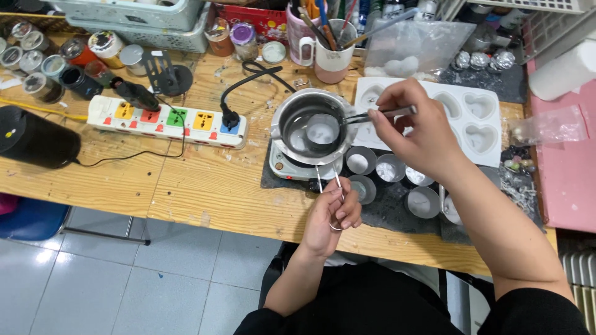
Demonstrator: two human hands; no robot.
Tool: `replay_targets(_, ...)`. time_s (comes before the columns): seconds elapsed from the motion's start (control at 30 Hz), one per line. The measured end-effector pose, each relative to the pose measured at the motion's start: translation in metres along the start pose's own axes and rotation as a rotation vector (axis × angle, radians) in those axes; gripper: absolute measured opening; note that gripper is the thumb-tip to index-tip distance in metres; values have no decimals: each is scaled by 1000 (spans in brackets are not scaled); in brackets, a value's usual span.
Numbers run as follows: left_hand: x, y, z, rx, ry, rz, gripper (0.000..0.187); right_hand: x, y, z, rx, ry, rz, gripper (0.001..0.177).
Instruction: The person is melting wax in a pot on a hot plate and transferring it into smaller molds using a spoon and tweezers.
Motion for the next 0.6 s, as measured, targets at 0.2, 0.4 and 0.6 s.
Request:
replay_targets(0.2, -2, -1, -2, -4, -54, -28, 16, -39, 66, -10, 174, -265, -242, 17)
replay_targets(0.4, 1, -2, -1, 19, -34, -22, 16, -48, 155, -49, 247, -373, -569, 18)
replay_targets(0.6, -4, -3, 4, 37, -24, -10, 16, -79, 225, -84, 277, -313, -868, 17)
Point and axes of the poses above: each hand's wrist, its own y-axis away from the middle knuckle, its own x-axis out of the palm, z = x × y, the point moved 2 cm from there along -y, towards the middle knuckle, and after that the axes turned 12 degrees about -y, right-handed, at the moved point
